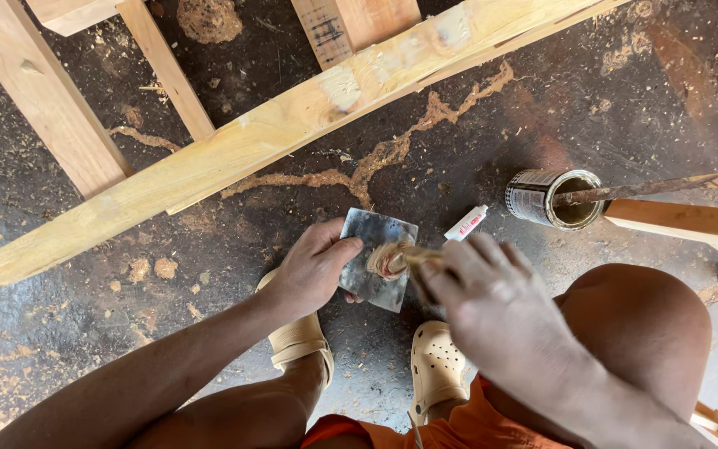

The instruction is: The person applies wood filler to joints and gaps on wooden furniture using a small scraper and sandpaper, spreading the paste into the crevices and then smoothing it across the wood surfaces.

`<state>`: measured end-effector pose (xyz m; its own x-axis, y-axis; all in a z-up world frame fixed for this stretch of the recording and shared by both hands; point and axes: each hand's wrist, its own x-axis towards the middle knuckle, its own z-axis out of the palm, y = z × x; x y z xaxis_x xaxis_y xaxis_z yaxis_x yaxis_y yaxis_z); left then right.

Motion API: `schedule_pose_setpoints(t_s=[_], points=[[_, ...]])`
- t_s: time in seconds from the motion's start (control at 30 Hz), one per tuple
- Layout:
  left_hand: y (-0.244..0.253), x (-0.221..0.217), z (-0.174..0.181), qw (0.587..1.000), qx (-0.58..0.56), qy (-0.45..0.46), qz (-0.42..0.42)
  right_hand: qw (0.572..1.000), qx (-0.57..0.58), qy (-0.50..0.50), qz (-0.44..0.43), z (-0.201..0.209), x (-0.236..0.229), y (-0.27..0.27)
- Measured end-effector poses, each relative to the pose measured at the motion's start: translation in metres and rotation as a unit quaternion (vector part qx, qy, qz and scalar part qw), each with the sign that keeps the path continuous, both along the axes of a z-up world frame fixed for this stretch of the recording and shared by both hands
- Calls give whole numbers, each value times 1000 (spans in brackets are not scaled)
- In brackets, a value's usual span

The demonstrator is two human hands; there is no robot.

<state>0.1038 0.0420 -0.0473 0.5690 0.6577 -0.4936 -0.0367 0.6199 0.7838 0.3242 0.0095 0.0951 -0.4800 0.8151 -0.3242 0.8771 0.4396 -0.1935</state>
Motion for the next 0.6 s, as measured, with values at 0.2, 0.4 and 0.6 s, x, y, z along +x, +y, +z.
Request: schedule_pose_setpoints(t_s=[0.2,0.4,0.6], points=[[-1,0,0,997,45,42,-46,997,-18,62,38,-10,5,-1],[-1,4,6,994,34,67,-81,996,-33,48,65,-10,1,-5],[3,4,9,994,15,79,-77,991,-36,88,98,-13,0,-7]])
